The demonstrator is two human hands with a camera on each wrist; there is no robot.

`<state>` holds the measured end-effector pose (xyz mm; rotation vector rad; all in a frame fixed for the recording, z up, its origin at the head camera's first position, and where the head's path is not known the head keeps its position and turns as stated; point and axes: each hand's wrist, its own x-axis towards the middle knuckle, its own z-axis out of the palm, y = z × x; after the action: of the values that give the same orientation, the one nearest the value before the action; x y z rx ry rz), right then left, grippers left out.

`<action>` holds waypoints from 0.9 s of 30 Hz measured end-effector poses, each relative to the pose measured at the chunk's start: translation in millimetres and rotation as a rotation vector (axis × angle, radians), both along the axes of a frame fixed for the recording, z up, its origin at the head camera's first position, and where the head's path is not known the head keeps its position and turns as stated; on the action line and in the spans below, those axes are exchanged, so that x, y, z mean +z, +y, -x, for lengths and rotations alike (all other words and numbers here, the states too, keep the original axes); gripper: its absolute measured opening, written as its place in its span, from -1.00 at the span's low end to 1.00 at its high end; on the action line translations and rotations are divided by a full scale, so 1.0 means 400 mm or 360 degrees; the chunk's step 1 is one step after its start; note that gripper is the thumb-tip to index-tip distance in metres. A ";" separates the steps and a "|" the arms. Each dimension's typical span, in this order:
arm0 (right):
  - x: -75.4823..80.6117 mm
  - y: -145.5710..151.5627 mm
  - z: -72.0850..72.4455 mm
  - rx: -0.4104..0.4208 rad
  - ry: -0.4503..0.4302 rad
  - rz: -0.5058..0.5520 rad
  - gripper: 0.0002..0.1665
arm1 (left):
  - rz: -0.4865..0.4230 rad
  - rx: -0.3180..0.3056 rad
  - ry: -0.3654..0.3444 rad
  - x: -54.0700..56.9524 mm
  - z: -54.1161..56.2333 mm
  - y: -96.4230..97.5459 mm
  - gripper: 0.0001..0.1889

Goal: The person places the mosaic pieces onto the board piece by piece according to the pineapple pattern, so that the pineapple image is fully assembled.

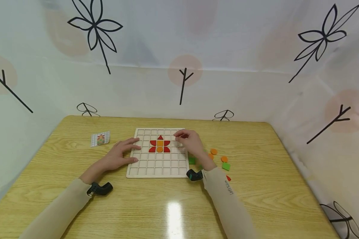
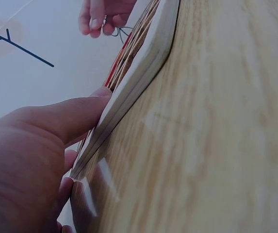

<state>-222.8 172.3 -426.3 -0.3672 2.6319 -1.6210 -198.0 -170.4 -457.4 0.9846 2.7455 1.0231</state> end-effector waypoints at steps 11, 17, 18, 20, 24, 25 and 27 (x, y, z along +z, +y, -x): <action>0.010 0.197 -0.030 -0.0011 0.0022 -0.0355 -0.80 | 0.0000 0.0004 0.0000 -0.004 0.003 0.000 -0.53; 0.013 0.250 -0.048 0.0083 0.0046 -0.0573 -0.79 | -0.0004 0.0000 0.0016 -0.008 0.005 -0.002 -0.53; 0.015 0.254 -0.051 0.0100 0.0043 -0.0605 -0.78 | -0.0003 -0.0002 0.0019 -0.009 0.005 -0.002 -0.53; 0.018 0.258 -0.056 0.0129 0.0018 -0.0644 -0.77 | -0.0001 -0.0004 0.0021 -0.009 0.005 -0.003 -0.52; 0.020 0.261 -0.059 0.0175 -0.0033 -0.0694 -0.73 | 0.0001 -0.0002 0.0014 -0.007 0.005 -0.003 -0.53; 0.020 0.260 -0.058 0.0180 -0.0045 -0.0699 -0.73 | -0.0001 0.0000 0.0010 -0.006 0.004 -0.003 -0.53; 0.021 0.259 -0.057 0.0188 -0.0062 -0.0697 -0.73 | -0.0001 0.0001 0.0005 -0.004 0.004 -0.003 -0.53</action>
<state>-200.0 275.8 -418.1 -0.4502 2.7694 -0.9692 -199.5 -171.6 -459.2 0.9863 2.7485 1.0232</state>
